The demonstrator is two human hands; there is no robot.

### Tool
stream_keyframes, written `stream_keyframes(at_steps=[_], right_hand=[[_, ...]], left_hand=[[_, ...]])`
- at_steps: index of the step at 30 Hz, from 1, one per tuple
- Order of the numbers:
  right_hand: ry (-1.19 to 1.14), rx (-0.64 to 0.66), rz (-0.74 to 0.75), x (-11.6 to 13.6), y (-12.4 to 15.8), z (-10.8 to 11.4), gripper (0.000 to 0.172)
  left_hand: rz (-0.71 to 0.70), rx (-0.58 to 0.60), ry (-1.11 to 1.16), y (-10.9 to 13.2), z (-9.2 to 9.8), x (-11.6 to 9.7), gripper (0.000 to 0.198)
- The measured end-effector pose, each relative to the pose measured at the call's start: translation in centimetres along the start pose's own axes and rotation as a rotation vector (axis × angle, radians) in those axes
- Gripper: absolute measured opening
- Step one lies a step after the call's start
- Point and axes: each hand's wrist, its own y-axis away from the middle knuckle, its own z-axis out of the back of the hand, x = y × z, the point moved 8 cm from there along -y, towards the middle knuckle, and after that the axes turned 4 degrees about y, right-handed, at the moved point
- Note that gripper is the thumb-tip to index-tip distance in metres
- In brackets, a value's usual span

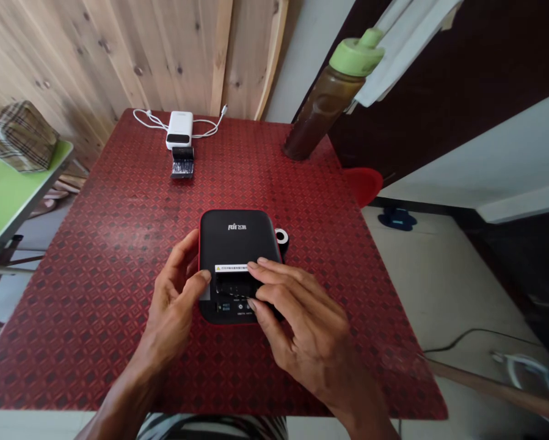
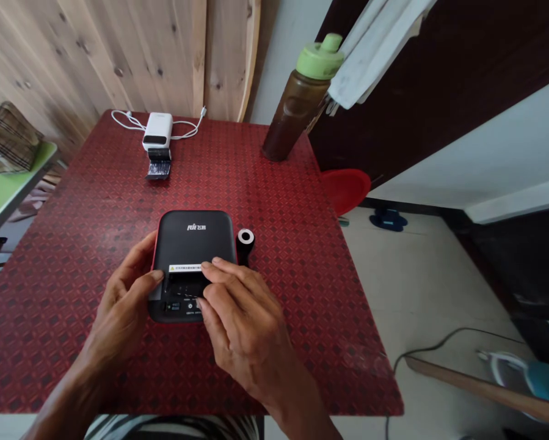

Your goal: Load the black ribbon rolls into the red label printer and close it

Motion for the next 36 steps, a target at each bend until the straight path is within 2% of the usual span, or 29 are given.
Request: stream_keyframes(at_steps=[4,7,11,15,18,22,27,36], right_hand=[[-0.034,0.035,-0.016,-0.2,0.2,-0.2,0.016],[-0.062,0.013,-0.014,-0.2,0.6,0.0,0.018],[-0.079,-0.154,-0.104,-1.2,2.3,1.3,0.025],[-0.081,-0.318,-0.323,-3.0,5.8,1.5,0.027],[-0.138,-0.270,-0.492,-3.9,8.3,-0.6,0.034],[-0.181,-0.203,-0.533,-3.7,9.5,-2.9,0.051],[-0.176,-0.183,-0.525,-3.5,9.4,-3.6,0.056],[-0.213,-0.191,-0.503,-3.7,8.8,-3.8,0.055]], left_hand=[[-0.001,0.005,0.006,-0.2,0.0,0.1,0.058],[0.005,-0.001,-0.015,0.0,0.6,0.4,0.059],[0.026,0.011,-0.057,1.0,1.6,0.8,0.055],[0.035,0.013,-0.111,2.0,2.1,0.7,0.052],[0.041,-0.013,-0.115,2.2,2.0,0.6,0.050],[0.026,-0.027,-0.125,2.1,1.8,0.4,0.051],[0.022,-0.045,-0.141,2.3,1.7,0.4,0.052],[0.020,-0.080,-0.139,2.3,1.3,0.6,0.050]])
